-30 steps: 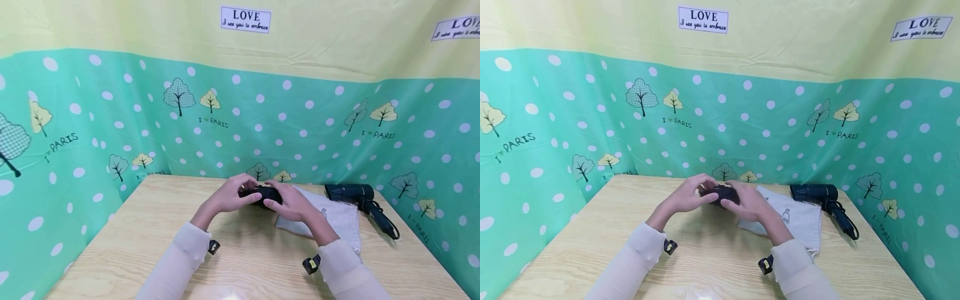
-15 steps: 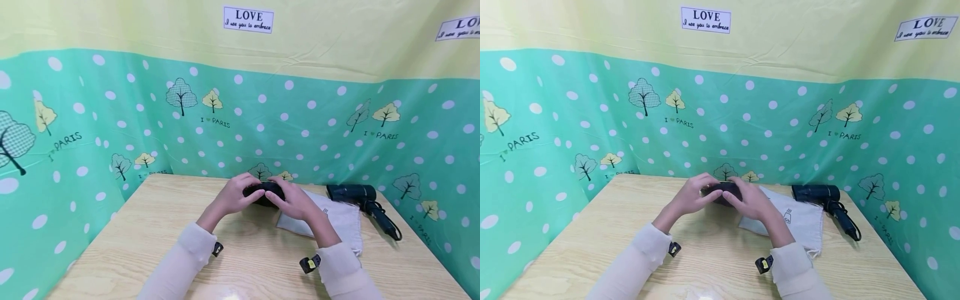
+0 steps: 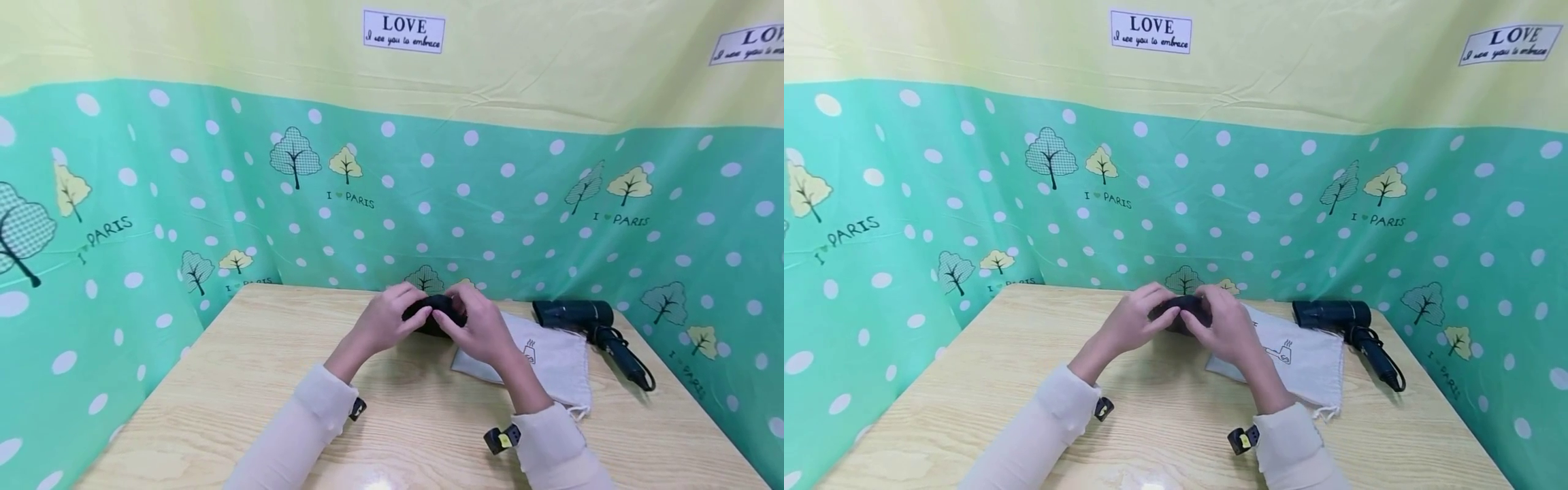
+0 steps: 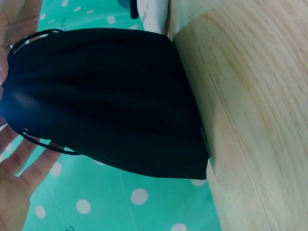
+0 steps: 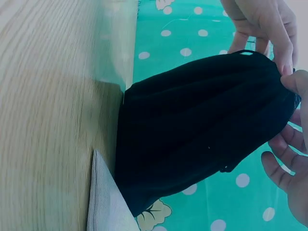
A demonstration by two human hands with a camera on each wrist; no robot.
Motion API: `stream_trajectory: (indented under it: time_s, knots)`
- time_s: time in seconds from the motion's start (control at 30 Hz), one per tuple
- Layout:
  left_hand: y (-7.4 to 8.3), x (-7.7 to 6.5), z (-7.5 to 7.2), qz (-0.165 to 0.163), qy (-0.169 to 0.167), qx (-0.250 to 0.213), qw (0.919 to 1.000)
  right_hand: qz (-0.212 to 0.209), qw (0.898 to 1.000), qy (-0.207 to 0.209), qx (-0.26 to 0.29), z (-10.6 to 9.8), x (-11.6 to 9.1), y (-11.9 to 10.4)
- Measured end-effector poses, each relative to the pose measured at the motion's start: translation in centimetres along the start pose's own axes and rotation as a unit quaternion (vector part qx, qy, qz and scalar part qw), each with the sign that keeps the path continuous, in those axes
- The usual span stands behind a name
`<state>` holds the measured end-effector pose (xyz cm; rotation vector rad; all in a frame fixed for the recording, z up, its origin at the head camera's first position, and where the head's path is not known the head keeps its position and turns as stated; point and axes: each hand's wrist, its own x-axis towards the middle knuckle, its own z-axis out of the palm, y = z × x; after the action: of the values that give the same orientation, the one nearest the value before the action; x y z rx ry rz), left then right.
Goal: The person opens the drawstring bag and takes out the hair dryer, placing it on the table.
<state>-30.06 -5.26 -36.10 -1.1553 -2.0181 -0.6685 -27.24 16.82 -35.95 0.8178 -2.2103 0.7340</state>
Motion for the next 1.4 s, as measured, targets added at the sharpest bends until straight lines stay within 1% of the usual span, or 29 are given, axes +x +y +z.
stream_trajectory:
  time_s: [0.1,0.2,0.33,0.6,0.73,0.83,0.97,1.23,1.4]
  knots:
    - [0.1,0.0,0.1,0.006,-0.002,0.013,0.9999,0.007,1.0,0.001,0.004,0.2,-0.1,-0.1]
    - [0.2,0.0,0.2,0.001,-0.01,0.022,0.9997,0.002,1.0,0.008,-0.001,0.3,-0.1,-0.3]
    - [0.2,0.0,0.2,-0.007,-0.018,0.026,0.9995,-0.007,1.0,0.012,-0.017,0.3,0.1,-0.6]
    - [0.8,0.2,0.1,-0.007,-0.02,0.027,0.9994,-0.005,0.999,0.017,-0.033,0.2,0.1,-1.0]
    - [1.2,0.3,0.0,-0.013,-0.026,0.034,0.999,-0.016,0.999,0.014,-0.041,0.2,0.2,-1.2]
    - [1.2,0.3,0.0,-0.026,-0.03,0.035,0.9986,-0.018,0.999,0.011,-0.043,0.2,0.3,-1.4]
    - [1.1,0.2,-0.3,-0.037,-0.028,0.035,0.9983,-0.013,0.999,0.003,-0.045,0.1,0.3,-1.6]
    - [0.7,0.3,-0.9,-0.041,-0.006,0.042,0.9982,0.006,0.999,0.005,-0.053,-0.4,0.5,-1.5]
    - [0.5,0.1,-0.9,-0.045,-0.007,0.047,0.9979,0.0,0.999,-0.002,-0.053,-0.5,0.6,-1.3]
